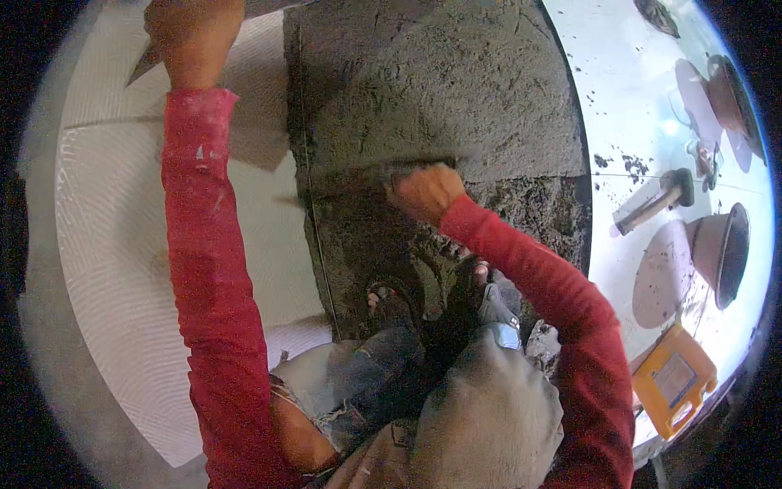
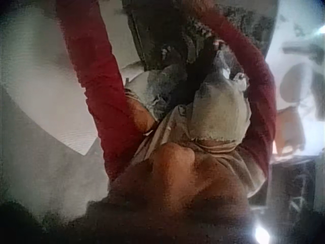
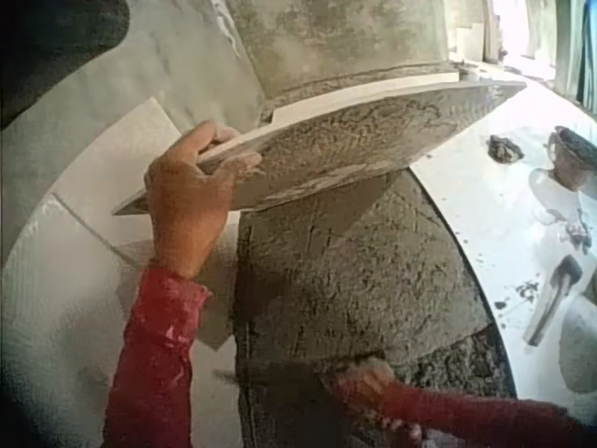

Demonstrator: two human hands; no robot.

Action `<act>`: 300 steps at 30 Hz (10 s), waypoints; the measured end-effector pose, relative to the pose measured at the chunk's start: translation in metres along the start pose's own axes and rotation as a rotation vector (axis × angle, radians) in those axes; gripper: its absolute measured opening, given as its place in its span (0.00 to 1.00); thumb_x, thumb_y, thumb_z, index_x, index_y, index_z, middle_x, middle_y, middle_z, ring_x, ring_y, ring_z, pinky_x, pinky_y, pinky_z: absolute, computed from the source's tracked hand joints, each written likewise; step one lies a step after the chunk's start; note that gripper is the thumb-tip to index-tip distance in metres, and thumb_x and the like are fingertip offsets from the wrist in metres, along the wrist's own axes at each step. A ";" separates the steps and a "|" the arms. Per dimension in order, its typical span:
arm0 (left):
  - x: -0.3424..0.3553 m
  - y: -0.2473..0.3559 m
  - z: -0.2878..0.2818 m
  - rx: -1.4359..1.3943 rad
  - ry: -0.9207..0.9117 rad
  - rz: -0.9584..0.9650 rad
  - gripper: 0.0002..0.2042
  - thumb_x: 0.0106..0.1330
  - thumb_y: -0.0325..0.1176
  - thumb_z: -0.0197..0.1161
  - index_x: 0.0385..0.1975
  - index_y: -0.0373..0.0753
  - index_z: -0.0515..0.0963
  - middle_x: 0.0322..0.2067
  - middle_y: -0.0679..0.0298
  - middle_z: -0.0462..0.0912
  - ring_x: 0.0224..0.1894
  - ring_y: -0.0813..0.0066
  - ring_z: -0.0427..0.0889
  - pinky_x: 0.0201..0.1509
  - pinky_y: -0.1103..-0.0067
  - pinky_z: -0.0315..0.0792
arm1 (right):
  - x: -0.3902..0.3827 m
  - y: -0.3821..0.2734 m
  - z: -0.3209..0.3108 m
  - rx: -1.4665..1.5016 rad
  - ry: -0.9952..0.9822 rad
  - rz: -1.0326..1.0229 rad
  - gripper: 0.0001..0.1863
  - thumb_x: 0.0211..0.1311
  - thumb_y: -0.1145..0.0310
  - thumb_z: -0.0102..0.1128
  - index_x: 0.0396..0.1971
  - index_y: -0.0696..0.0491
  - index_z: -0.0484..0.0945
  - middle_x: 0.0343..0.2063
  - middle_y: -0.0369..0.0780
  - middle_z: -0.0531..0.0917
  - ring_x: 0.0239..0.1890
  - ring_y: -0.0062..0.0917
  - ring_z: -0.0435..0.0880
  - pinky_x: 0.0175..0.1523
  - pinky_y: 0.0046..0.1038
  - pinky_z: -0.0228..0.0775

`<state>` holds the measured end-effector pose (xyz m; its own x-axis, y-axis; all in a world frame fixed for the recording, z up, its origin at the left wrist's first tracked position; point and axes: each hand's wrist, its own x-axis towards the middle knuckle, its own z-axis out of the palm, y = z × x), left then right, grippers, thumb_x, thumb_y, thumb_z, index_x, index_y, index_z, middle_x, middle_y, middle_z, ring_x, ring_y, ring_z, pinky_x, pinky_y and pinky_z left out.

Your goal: The person prepares the floor with mortar using a trowel and then positions a large white tile onto the surface. The person repeatedly taps the tile with a rubber mallet to secure it and adjusts the mortar at the edges by hand and with a trowel.

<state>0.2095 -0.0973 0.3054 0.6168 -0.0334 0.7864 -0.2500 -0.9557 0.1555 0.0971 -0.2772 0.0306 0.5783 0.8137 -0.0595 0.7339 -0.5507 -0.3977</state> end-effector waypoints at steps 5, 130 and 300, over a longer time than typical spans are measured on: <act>0.007 0.024 -0.005 -0.032 -0.077 -0.146 0.11 0.54 0.32 0.73 0.31 0.35 0.80 0.27 0.60 0.85 0.28 0.72 0.82 0.35 0.76 0.73 | 0.038 -0.021 0.017 -0.058 -0.073 0.087 0.14 0.61 0.61 0.53 0.20 0.47 0.84 0.23 0.43 0.86 0.25 0.37 0.87 0.26 0.40 0.77; -0.288 -0.124 0.081 -0.170 -0.422 -1.484 0.16 0.67 0.31 0.61 0.52 0.30 0.78 0.50 0.54 0.80 0.49 0.68 0.79 0.54 0.76 0.72 | -0.101 0.188 -0.019 -0.005 0.805 0.560 0.14 0.60 0.62 0.62 0.41 0.53 0.75 0.49 0.44 0.77 0.56 0.39 0.74 0.66 0.41 0.61; -0.279 -0.012 0.159 0.114 -0.650 -0.307 0.41 0.65 0.57 0.55 0.70 0.34 0.52 0.72 0.52 0.52 0.74 0.53 0.48 0.72 0.49 0.44 | 0.102 0.173 -0.090 0.267 0.558 0.727 0.18 0.72 0.53 0.44 0.41 0.55 0.63 0.21 0.59 0.79 0.28 0.61 0.79 0.36 0.59 0.69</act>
<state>0.1593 -0.1232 -0.0110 0.9742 0.1083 0.1981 0.0631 -0.9731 0.2216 0.3146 -0.3064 0.0385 0.9980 0.0453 0.0433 0.0625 -0.7695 -0.6356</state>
